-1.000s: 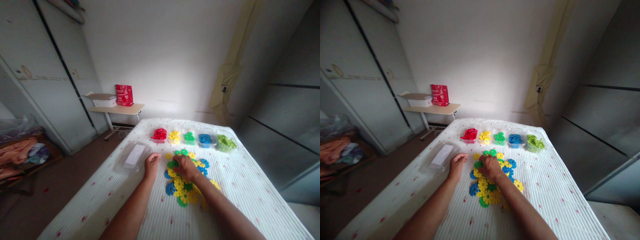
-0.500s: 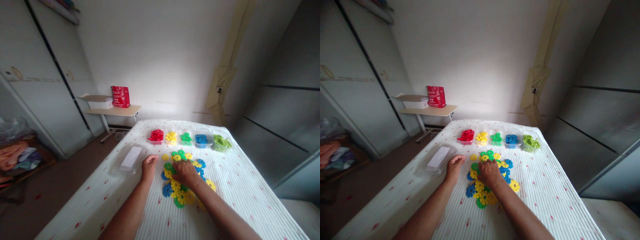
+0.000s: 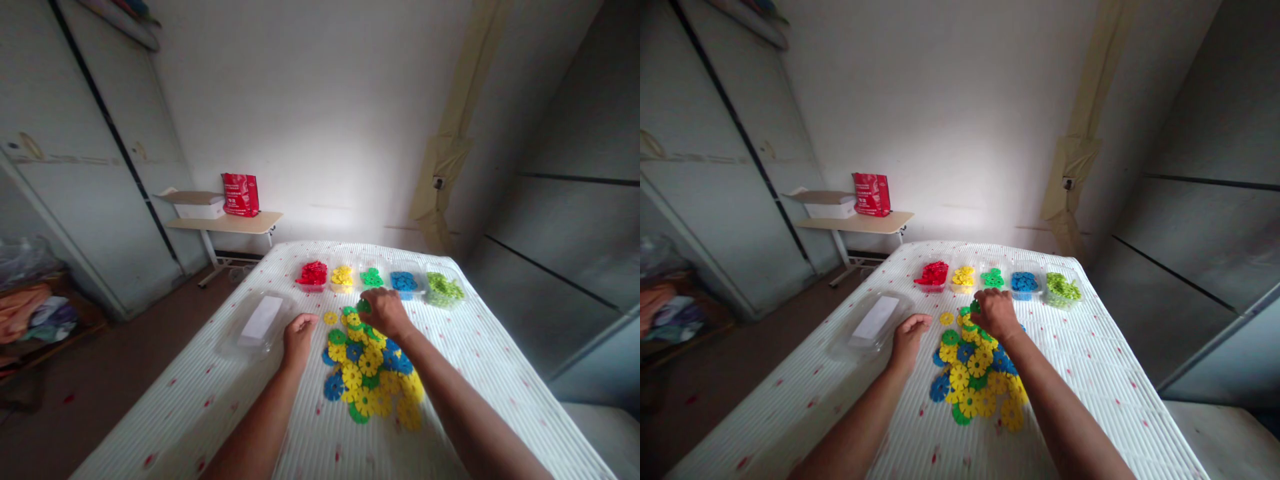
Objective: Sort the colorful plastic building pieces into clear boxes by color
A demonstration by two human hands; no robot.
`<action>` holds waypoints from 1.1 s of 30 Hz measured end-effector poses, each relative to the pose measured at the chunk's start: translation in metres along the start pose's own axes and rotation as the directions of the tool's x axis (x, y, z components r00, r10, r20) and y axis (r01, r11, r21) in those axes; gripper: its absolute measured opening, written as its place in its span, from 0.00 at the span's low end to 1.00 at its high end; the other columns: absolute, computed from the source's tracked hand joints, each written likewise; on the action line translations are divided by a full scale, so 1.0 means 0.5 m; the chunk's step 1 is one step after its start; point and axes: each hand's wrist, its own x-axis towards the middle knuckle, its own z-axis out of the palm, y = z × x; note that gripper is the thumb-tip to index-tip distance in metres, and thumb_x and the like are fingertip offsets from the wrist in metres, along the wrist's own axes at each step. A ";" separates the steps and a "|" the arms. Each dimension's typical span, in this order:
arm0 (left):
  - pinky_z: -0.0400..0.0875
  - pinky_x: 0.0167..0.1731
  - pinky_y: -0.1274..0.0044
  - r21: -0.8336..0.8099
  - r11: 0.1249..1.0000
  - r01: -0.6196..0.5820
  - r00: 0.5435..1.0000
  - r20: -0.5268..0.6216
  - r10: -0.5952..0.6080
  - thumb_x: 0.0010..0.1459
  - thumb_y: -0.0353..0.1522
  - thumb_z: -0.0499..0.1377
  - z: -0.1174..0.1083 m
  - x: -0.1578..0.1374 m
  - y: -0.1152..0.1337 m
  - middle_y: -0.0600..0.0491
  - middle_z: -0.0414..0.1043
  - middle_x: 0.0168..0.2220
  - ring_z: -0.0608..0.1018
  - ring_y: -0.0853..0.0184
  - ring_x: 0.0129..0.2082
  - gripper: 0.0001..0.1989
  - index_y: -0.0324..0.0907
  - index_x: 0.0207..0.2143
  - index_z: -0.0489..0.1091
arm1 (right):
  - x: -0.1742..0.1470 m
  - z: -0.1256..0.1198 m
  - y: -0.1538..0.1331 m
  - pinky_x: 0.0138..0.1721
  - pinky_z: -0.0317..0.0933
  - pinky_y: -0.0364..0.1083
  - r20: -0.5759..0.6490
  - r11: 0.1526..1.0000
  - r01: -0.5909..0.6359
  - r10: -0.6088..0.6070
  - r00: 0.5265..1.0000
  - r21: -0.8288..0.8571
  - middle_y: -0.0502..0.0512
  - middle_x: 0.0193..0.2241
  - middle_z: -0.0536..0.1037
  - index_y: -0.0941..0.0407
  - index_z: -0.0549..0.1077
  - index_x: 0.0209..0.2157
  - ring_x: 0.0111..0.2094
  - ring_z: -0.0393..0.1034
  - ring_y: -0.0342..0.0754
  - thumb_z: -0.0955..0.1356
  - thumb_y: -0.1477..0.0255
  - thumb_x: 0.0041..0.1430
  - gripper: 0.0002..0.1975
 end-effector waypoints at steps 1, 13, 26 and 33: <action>0.67 0.33 0.76 -0.002 1.000 0.000 1.000 0.003 0.000 0.43 0.34 0.57 0.000 0.001 -0.001 0.51 0.74 0.26 0.74 0.66 0.29 0.09 0.37 0.26 0.71 | 0.025 -0.008 0.020 0.39 0.52 0.48 -0.026 0.999 -0.042 0.042 0.999 -0.012 0.58 0.37 0.74 0.55 0.71 0.36 0.41 0.65 0.52 0.64 0.65 0.49 0.13; 0.68 0.33 0.76 0.059 0.998 -0.037 0.999 0.019 0.036 0.45 0.34 0.56 -0.001 -0.004 0.008 0.52 0.74 0.26 0.74 0.66 0.29 0.08 0.38 0.25 0.71 | 0.087 0.010 0.115 0.42 0.52 0.47 -0.243 0.992 -0.097 0.114 0.963 0.081 0.58 0.39 0.75 0.57 0.72 0.39 0.42 0.64 0.50 0.58 0.69 0.57 0.14; 0.68 0.34 0.75 0.137 0.988 -0.077 0.995 0.078 0.067 0.45 0.34 0.56 0.001 0.001 -0.007 0.52 0.75 0.26 0.75 0.64 0.30 0.08 0.40 0.25 0.72 | -0.168 0.127 0.270 0.38 0.61 0.46 -0.063 0.788 -0.330 0.421 0.905 0.520 0.53 0.31 0.77 0.55 0.73 0.32 0.35 0.70 0.49 0.59 0.66 0.50 0.14; 0.68 0.35 0.74 0.199 0.975 -0.101 0.993 0.087 0.085 0.45 0.33 0.55 0.005 -0.004 0.003 0.52 0.75 0.26 0.75 0.64 0.30 0.07 0.40 0.24 0.72 | -0.155 0.129 0.250 0.38 0.63 0.47 0.004 0.705 -0.305 0.394 0.919 0.640 0.56 0.36 0.76 0.57 0.73 0.39 0.37 0.70 0.50 0.61 0.68 0.48 0.17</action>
